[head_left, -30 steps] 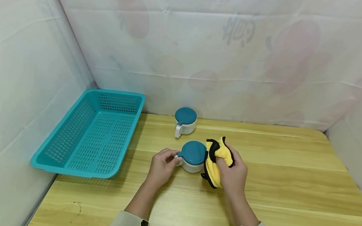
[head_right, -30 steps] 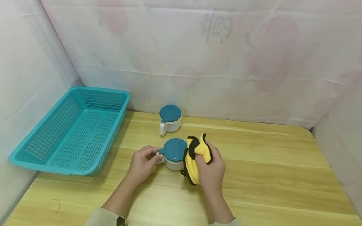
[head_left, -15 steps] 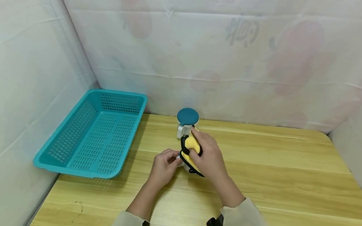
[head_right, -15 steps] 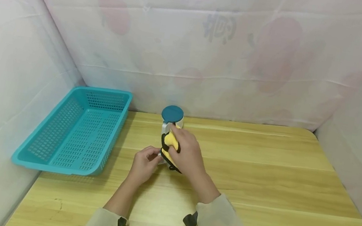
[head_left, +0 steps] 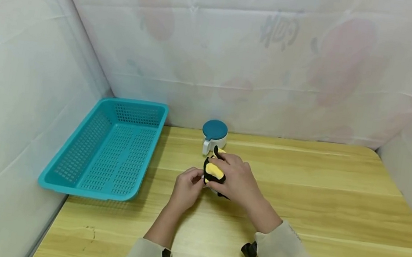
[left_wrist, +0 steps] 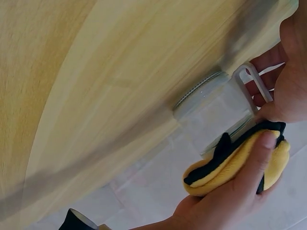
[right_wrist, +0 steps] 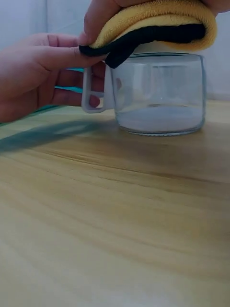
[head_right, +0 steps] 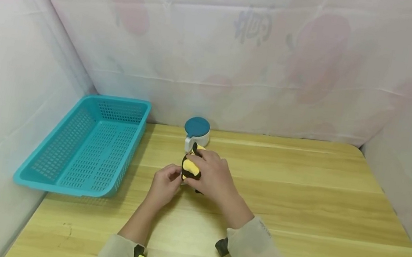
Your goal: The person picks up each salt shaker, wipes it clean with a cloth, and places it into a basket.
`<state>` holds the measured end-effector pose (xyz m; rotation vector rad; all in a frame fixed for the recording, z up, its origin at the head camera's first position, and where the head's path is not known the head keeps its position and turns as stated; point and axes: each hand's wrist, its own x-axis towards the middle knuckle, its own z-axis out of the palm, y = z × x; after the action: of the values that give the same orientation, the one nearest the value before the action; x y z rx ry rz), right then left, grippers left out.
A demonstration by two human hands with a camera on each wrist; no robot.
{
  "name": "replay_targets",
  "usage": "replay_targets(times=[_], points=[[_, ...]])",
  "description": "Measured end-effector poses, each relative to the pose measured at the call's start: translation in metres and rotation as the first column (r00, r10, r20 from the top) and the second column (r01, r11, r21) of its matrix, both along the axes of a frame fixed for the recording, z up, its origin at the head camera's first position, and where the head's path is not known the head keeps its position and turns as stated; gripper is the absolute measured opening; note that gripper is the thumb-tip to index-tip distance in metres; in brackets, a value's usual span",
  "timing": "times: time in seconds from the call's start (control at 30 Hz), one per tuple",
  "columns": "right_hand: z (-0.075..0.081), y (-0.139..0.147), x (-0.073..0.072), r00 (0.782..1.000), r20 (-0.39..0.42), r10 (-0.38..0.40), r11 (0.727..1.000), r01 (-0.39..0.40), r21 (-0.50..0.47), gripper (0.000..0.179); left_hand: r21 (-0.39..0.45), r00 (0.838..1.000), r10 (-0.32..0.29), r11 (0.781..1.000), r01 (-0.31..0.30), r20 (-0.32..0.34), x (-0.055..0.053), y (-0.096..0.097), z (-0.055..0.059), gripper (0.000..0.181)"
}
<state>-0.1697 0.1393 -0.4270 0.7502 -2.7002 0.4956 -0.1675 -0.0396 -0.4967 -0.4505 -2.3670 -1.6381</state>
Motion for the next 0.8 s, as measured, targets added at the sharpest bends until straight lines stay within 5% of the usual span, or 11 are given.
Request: replay_targets(times=[0.37,0.5,0.8], points=[[-0.015,0.014,0.015,0.997,-0.055,0.055,0.983,-0.064,-0.174,0.052,0.034,0.999,-0.033,0.999,0.033,0.017,0.003,-0.001,0.0,0.013],[-0.016,0.023,0.021,0.999,-0.018,0.048,0.969,-0.051,-0.244,0.051,0.046,0.999,-0.036,0.998,0.036,-0.004,0.002,0.0,0.0,0.014],[-0.023,0.047,0.023,0.988,0.151,-0.033,0.867,0.103,-0.488,0.047,0.022,0.999,-0.015,1.0,0.016,-0.033,0.001,-0.004,-0.001,0.016]])
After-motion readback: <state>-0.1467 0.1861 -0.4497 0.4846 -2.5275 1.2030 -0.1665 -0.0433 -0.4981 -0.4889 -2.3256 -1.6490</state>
